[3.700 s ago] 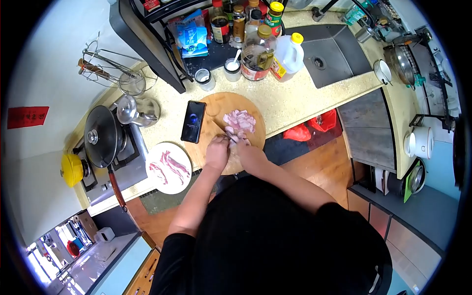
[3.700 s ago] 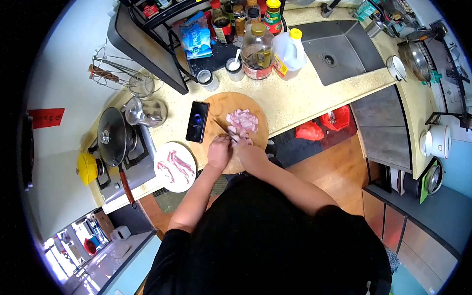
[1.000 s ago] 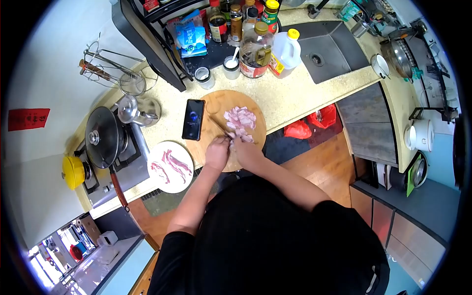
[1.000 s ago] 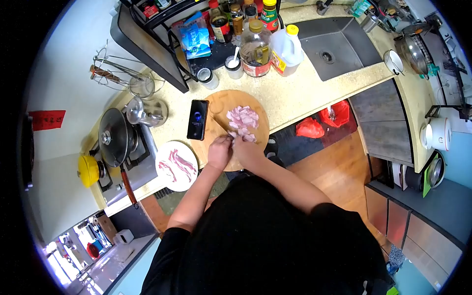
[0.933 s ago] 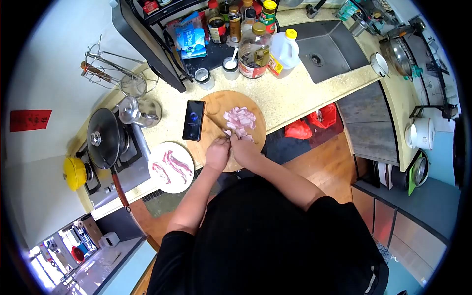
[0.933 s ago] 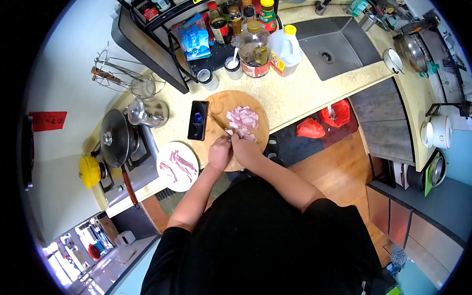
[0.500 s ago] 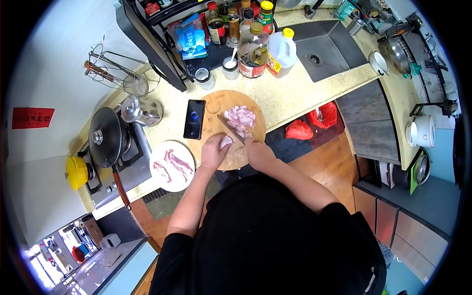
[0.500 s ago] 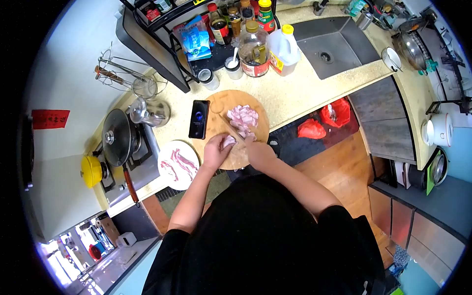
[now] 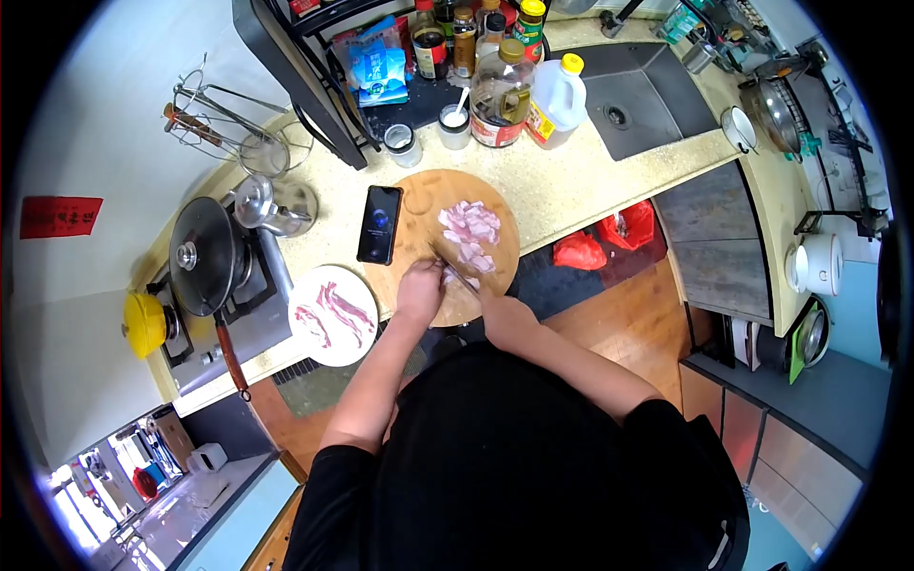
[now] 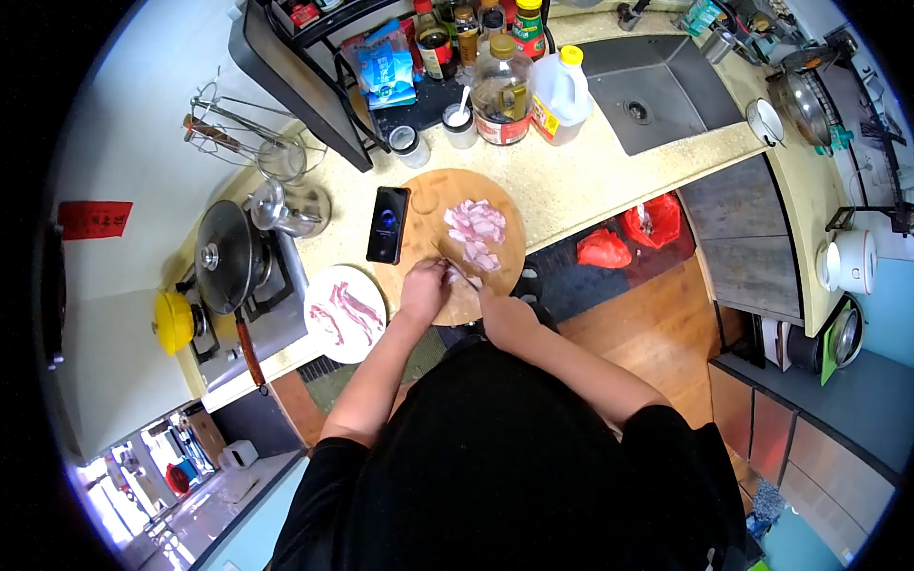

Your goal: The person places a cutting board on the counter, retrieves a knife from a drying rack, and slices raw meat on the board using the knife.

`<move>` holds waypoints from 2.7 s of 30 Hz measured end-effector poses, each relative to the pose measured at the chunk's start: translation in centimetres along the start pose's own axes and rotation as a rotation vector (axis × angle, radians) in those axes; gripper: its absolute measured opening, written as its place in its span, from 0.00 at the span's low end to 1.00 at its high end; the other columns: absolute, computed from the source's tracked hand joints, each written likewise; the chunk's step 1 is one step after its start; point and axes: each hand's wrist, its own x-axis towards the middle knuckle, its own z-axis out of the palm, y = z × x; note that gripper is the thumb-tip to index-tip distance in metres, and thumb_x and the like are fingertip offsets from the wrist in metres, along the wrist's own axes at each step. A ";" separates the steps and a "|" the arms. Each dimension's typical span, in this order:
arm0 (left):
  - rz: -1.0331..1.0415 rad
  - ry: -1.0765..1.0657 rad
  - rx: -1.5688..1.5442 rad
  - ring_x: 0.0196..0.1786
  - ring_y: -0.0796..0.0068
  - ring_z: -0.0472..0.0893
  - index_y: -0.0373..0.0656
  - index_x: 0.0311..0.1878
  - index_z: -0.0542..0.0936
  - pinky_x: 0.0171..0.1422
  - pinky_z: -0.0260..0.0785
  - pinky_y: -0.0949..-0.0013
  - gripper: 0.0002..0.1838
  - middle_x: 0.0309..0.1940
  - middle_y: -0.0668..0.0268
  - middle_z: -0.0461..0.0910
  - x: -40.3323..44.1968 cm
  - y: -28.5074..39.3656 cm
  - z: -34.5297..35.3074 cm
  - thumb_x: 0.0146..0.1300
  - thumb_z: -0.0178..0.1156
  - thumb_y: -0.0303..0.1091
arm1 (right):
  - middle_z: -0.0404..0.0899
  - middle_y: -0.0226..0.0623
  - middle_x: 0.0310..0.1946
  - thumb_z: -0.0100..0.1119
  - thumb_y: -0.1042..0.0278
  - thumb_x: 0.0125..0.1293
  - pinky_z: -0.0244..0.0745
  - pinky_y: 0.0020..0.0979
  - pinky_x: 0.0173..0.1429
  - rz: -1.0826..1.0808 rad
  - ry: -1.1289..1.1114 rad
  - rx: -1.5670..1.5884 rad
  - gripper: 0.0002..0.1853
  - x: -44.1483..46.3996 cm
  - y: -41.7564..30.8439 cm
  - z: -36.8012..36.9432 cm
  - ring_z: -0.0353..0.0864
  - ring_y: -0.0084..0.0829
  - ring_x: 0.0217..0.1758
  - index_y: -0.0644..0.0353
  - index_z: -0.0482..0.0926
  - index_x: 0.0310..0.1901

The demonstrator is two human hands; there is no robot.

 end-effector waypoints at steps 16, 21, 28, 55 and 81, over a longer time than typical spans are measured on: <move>-0.007 -0.015 -0.019 0.45 0.50 0.84 0.36 0.38 0.85 0.52 0.79 0.55 0.07 0.39 0.52 0.86 -0.3 -0.1 -0.3 0.55 0.67 0.22 | 0.85 0.62 0.34 0.43 0.72 0.73 0.81 0.56 0.42 -0.037 0.108 0.024 0.13 6.3 -1.8 2.2 0.88 0.58 0.39 0.72 0.69 0.52; -0.021 0.231 -0.092 0.43 0.46 0.82 0.36 0.37 0.82 0.52 0.76 0.51 0.09 0.35 0.52 0.83 -1.0 0.5 0.4 0.58 0.70 0.29 | 0.85 0.61 0.34 0.44 0.70 0.73 0.81 0.57 0.42 -0.024 0.094 0.008 0.14 5.5 -0.9 2.4 0.88 0.57 0.38 0.73 0.69 0.52; -0.266 0.148 -0.322 0.43 0.45 0.81 0.36 0.40 0.80 0.50 0.74 0.53 0.14 0.37 0.50 0.81 -2.3 0.3 0.1 0.59 0.74 0.33 | 0.85 0.59 0.34 0.44 0.71 0.73 0.81 0.56 0.43 -0.020 0.121 -0.048 0.12 4.1 2.6 -0.2 0.88 0.58 0.38 0.70 0.70 0.50; -0.072 0.033 -0.080 0.50 0.49 0.84 0.33 0.41 0.85 0.59 0.78 0.56 0.11 0.43 0.50 0.86 -1.6 -0.7 -0.4 0.51 0.66 0.21 | 0.85 0.63 0.38 0.43 0.72 0.71 0.80 0.57 0.43 0.004 0.039 0.056 0.16 5.6 -3.2 2.3 0.87 0.61 0.41 0.70 0.67 0.57; -0.079 0.141 -0.164 0.47 0.47 0.80 0.38 0.44 0.83 0.55 0.75 0.54 0.18 0.42 0.52 0.83 1.9 0.4 1.1 0.53 0.78 0.33 | 0.84 0.56 0.29 0.45 0.71 0.71 0.79 0.56 0.38 0.003 0.205 -0.056 0.17 2.5 2.1 0.3 0.86 0.57 0.32 0.72 0.68 0.57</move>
